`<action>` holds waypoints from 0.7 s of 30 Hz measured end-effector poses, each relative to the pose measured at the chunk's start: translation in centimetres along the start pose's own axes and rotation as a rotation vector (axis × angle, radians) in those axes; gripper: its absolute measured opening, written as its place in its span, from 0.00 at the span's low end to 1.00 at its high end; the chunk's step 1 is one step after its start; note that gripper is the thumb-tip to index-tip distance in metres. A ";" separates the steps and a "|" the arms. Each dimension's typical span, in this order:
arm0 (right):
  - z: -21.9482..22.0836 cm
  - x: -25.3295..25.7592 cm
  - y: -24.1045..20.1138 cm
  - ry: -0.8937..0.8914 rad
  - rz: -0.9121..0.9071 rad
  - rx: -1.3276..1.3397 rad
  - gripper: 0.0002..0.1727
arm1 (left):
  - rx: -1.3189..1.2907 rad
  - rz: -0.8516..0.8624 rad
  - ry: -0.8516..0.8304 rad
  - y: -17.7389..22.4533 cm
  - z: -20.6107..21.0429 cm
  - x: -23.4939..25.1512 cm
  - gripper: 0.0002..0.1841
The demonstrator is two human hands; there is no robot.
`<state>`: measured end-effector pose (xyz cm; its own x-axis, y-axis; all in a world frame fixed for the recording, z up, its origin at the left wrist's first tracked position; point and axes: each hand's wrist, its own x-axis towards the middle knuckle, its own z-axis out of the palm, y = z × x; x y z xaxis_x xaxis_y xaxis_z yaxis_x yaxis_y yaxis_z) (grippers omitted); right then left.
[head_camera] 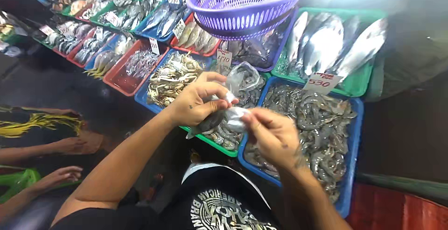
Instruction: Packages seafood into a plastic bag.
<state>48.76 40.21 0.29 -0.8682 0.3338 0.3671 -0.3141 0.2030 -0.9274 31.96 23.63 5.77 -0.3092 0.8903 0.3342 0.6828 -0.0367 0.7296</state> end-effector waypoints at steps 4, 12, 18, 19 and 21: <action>-0.8 5.1 0.6 -0.128 -0.301 -0.638 0.10 | 0.152 -0.013 -0.139 -2.2 1.5 -2.1 0.11; 2.0 1.9 -0.5 0.140 -0.224 -0.743 0.14 | 0.147 -0.096 0.010 -4.9 4.9 -5.5 0.36; 8.6 8.3 3.5 -0.159 0.219 -0.796 0.11 | 0.555 -0.190 -0.010 -7.2 2.4 -7.7 0.24; 9.9 9.5 3.2 -0.254 0.302 -0.817 0.13 | 0.600 -0.209 -0.047 -7.8 1.4 -8.5 0.21; 12.2 11.6 3.7 -0.410 0.385 -0.833 0.19 | 0.663 -0.236 -0.097 -9.3 -0.2 -10.2 0.19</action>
<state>32.81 33.61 0.28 -0.9687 0.2010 -0.1458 0.2483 0.7796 -0.5749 28.63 14.81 -4.26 -0.4594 0.8780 0.1346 0.8734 0.4189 0.2486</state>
